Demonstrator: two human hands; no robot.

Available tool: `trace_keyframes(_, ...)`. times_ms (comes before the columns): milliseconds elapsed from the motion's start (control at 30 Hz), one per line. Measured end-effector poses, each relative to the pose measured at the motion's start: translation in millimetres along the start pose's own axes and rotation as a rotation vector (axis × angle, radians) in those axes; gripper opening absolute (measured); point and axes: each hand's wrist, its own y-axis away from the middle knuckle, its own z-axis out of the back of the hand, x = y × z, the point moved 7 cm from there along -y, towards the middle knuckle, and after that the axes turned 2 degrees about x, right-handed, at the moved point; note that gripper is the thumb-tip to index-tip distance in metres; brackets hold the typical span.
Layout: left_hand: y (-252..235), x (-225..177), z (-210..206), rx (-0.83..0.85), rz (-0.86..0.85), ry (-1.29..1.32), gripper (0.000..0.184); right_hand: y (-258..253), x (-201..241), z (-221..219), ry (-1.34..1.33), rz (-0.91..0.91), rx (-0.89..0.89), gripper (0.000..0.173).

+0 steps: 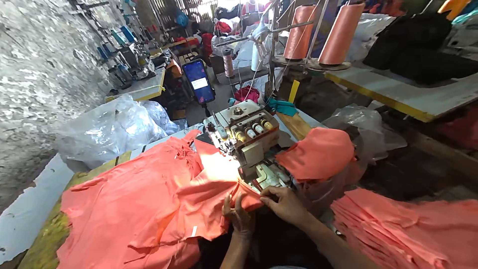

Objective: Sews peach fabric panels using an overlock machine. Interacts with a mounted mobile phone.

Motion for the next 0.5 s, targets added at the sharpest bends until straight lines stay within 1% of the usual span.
trace_keyframes(67, 1, 2, 0, 0.057, -0.068, 0.055, 0.026, 3, -17, 2, -0.029, -0.061, -0.009, 0.014)
trace_keyframes(100, 1, 2, 1, 0.083, -0.114, 0.078, 0.024, 4, -22, 2, -0.049, -0.084, -0.02, 0.014)
trace_keyframes(233, -12, 6, -1, 0.204, -0.269, 0.054, 0.023, -7, -24, -1, -0.101, -0.143, -0.096, 0.014)
trace_keyframes(367, -53, 14, -2, 0.32, -0.397, 0.01, 0.023, -36, -15, -8, -0.128, -0.085, -0.192, 0.013)
trace_keyframes(433, -77, 17, 1, 0.412, -0.417, -0.017, 0.022, -51, -11, -14, -0.138, -0.089, -0.191, 0.014)
trace_keyframes(500, -102, 21, 2, 0.501, -0.395, 0.006, 0.026, -66, -8, -21, -0.174, -0.101, -0.195, 0.014)
